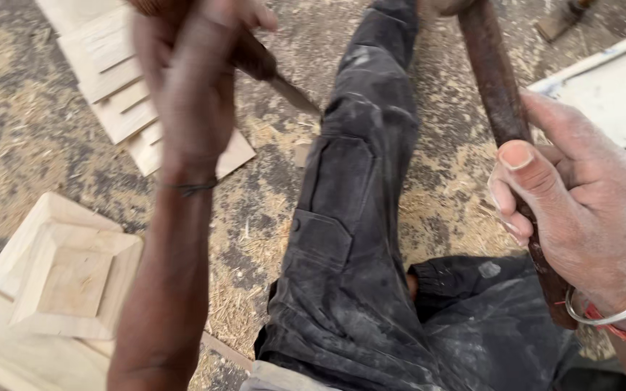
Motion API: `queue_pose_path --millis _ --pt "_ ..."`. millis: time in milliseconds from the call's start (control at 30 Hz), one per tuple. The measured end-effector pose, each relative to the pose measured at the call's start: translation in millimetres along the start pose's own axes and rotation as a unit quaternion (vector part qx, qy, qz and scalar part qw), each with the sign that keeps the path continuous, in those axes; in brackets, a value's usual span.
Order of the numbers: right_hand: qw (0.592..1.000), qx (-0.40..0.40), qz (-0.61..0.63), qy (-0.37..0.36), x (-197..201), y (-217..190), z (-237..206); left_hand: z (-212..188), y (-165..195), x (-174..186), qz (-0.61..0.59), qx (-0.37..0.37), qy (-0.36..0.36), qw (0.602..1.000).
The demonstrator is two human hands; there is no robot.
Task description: The person sits on the floor holding a wooden mallet head in one hand and a hammer in the other, repeatedly tapping the wooden piece with the hammer, then reaches aside and stacks finished wooden panels on the floor.
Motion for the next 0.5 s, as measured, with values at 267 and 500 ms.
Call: queue_pose_path --millis 267,500 --pt "0.994 0.005 0.089 0.063 66 42 -43 7 7 -110 -0.168 -0.077 0.063 0.981" --pt "0.99 -0.025 0.108 0.093 94 72 -72 -30 -84 -189 -0.145 0.083 0.096 0.981"
Point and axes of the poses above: each hand's wrist, its own z-axis towards the middle knuckle, its own x-axis out of the back of the hand, y = z × x, the point moved 10 cm from there along z, towards the middle knuckle, and after that the axes turned 4 degrees about y, right-handed, at the moved point
